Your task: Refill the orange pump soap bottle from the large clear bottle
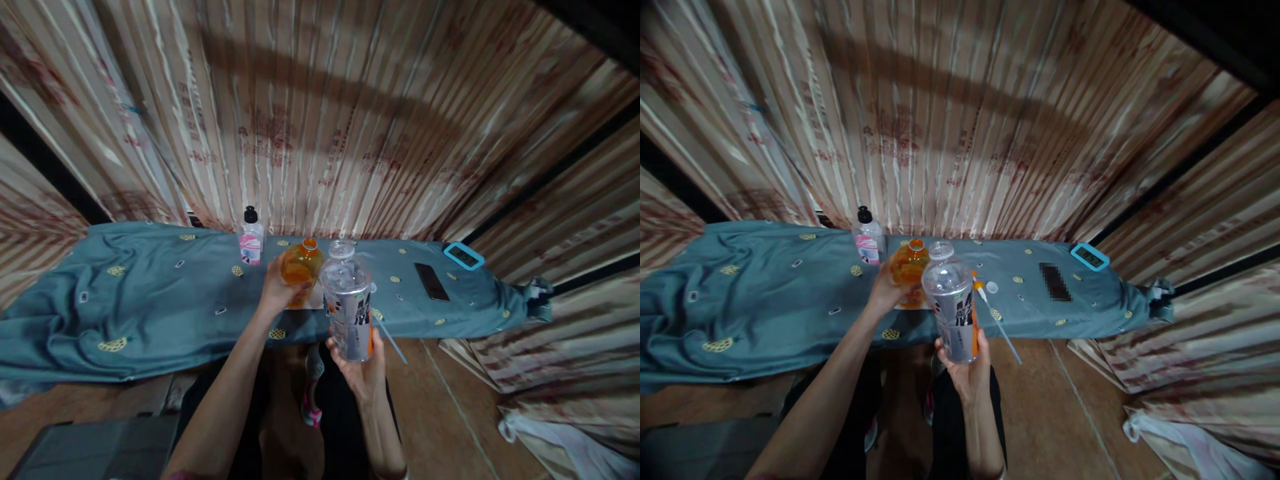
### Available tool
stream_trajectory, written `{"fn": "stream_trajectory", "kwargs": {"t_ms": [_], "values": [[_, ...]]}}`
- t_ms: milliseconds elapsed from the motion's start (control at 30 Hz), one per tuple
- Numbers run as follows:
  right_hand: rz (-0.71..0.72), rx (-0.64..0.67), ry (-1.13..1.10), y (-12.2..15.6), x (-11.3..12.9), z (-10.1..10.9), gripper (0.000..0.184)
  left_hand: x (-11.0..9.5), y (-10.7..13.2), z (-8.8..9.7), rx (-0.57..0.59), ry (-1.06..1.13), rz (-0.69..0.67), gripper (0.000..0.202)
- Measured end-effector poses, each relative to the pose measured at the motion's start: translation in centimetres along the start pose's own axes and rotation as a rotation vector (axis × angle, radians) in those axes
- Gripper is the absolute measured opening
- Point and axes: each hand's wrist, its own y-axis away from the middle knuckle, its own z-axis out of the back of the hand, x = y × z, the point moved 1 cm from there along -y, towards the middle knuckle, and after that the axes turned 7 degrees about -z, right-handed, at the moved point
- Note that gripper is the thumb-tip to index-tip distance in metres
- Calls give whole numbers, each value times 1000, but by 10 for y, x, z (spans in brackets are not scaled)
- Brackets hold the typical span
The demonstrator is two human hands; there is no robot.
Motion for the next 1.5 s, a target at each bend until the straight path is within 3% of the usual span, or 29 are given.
{"fn": "stream_trajectory", "kwargs": {"t_ms": [167, 1000, 1500], "values": [[22, -34, 24, -1, -3, 2, 53, 1, 9, -2, -8, 42, 102, 70], [149, -226, 95, 22, 4, -8, 48, 3, 19, -8, 13, 9, 96, 73], [140, -353, 118, 41, 9, -19, 56, 5, 20, -12, -9, 13, 97, 69]]}}
